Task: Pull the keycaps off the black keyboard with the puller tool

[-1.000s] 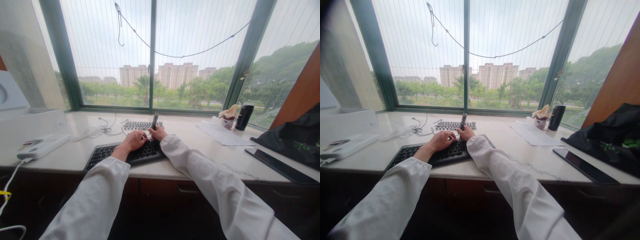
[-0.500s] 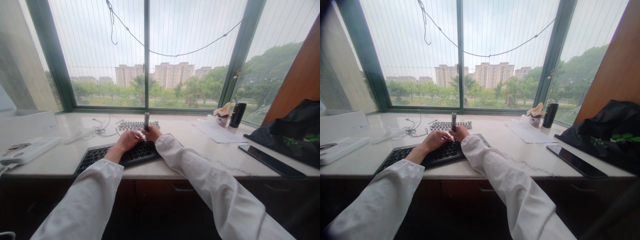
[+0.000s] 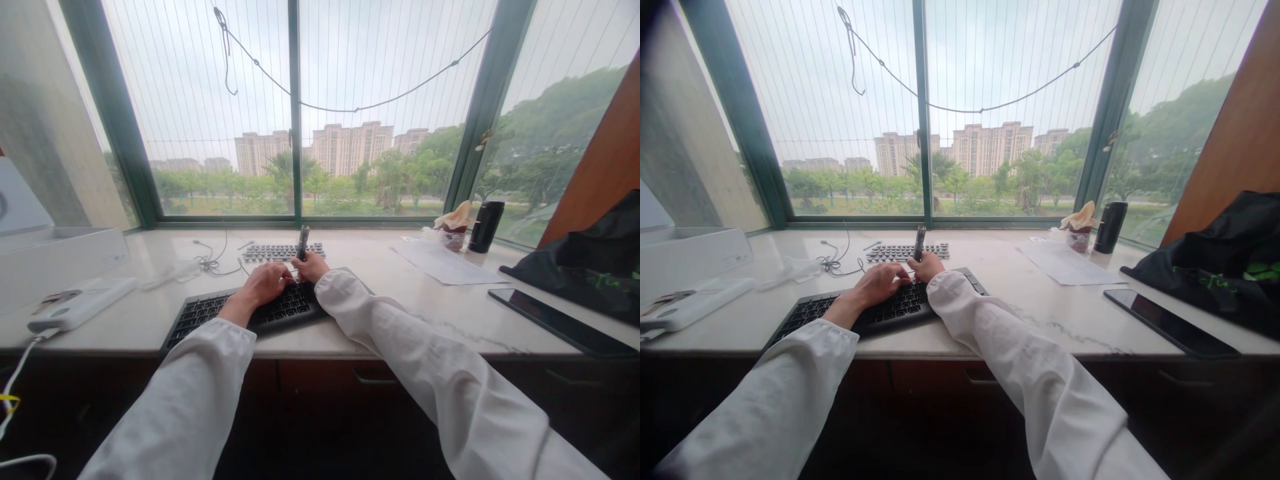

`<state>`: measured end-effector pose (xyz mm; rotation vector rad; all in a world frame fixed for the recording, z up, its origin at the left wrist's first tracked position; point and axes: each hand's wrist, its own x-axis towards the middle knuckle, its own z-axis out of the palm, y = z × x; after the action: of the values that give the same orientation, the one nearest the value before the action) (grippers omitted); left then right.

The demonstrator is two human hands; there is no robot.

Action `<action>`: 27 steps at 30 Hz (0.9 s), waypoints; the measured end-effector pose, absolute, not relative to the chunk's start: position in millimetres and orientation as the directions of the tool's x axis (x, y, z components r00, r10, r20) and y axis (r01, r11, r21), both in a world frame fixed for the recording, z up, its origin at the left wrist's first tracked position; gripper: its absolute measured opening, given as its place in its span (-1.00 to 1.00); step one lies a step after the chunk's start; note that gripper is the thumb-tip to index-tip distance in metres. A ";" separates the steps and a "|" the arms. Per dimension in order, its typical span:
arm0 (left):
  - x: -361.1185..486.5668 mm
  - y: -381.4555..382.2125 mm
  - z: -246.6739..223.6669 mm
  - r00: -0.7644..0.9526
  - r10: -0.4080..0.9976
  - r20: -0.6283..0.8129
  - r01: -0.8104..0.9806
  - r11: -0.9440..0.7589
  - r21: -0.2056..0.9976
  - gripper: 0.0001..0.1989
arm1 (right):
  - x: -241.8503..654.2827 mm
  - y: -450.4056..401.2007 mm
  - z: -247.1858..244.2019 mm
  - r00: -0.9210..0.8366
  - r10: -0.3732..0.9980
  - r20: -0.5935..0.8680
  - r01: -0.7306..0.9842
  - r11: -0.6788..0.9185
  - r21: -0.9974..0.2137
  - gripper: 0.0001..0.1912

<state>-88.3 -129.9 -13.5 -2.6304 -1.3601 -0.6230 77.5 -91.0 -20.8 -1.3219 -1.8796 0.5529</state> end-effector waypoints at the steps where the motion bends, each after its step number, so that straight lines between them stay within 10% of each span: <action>1: -88.3 -129.8 -13.6 0.518 0.752 0.408 0.800 -0.594 0.079 -0.78 | 77.4 -90.4 -21.0 -0.170 0.928 0.332 0.600 0.365 -0.712 -0.69; 13: -90.7 -127.6 -13.8 0.509 0.759 0.407 0.794 -0.596 0.119 -0.78 | 78.8 -91.8 -20.6 -0.227 0.912 0.341 0.571 0.408 -0.712 -0.73; 22: -97.4 -119.7 -17.6 0.493 0.759 0.425 0.720 -0.630 0.291 -0.80 | 74.8 -105.3 -10.6 -0.475 0.682 0.555 0.621 0.707 -0.338 -0.73; 27: -97.1 -119.7 -17.5 0.492 0.785 0.377 0.712 -0.612 0.344 -0.77 | 76.3 -100.1 -14.6 -0.313 0.824 0.472 0.615 0.555 -0.561 -0.69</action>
<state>-97.1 -119.7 -17.5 -2.8341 -1.4314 -0.8391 76.3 -100.1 -14.6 -1.1540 -2.0438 0.3579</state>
